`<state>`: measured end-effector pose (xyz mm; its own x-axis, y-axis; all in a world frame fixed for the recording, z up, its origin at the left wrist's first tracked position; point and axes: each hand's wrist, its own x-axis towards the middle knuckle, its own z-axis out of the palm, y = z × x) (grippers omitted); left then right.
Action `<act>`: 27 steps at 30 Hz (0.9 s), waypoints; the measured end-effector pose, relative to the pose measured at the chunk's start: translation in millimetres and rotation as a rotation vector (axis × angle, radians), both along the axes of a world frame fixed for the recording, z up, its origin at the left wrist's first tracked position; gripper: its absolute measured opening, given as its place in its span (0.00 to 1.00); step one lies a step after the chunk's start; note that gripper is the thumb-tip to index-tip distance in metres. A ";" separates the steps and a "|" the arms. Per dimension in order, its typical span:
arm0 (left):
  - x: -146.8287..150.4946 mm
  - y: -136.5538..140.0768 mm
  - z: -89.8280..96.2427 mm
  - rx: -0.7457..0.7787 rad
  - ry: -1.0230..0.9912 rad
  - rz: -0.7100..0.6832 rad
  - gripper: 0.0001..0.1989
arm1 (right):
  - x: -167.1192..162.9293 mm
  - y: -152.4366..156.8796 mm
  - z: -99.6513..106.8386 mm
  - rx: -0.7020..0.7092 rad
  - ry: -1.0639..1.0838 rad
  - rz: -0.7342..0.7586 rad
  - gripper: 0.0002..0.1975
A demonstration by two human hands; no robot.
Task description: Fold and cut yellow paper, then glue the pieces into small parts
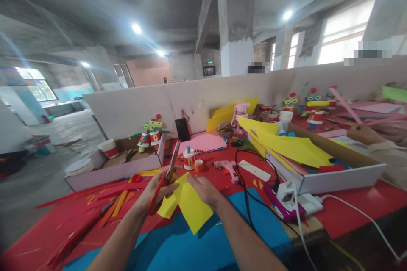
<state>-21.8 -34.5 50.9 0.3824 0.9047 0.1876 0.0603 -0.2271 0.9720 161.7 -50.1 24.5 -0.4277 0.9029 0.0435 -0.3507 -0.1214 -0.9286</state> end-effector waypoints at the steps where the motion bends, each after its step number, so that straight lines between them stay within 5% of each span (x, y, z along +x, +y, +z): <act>1: 0.0 1.0 0.2 0.009 -0.041 0.048 0.26 | 1.6 1.7 0.7 -0.051 0.063 0.019 0.28; 5: 3.2 6.1 4.6 0.057 -0.351 0.280 0.29 | 2.0 7.7 -1.6 -0.049 0.285 -0.095 0.22; 11: 22.0 7.1 5.1 0.081 -0.674 0.494 0.28 | -29.7 8.3 -16.6 0.236 0.109 -0.280 0.19; 21: 89.0 1.7 -7.1 0.197 -0.444 0.451 0.23 | -24.2 17.2 -13.7 0.056 0.439 -0.659 0.17; 27: 78.8 11.9 -5.3 0.137 -0.098 0.302 0.26 | 5.9 34.5 -18.9 0.064 0.438 -0.835 0.16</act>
<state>57.0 -22.6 45.6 0.0754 0.9383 0.3374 0.0525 -0.3417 0.9384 167.7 -15.6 5.6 0.4226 0.8999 0.1076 -0.6199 0.3735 -0.6901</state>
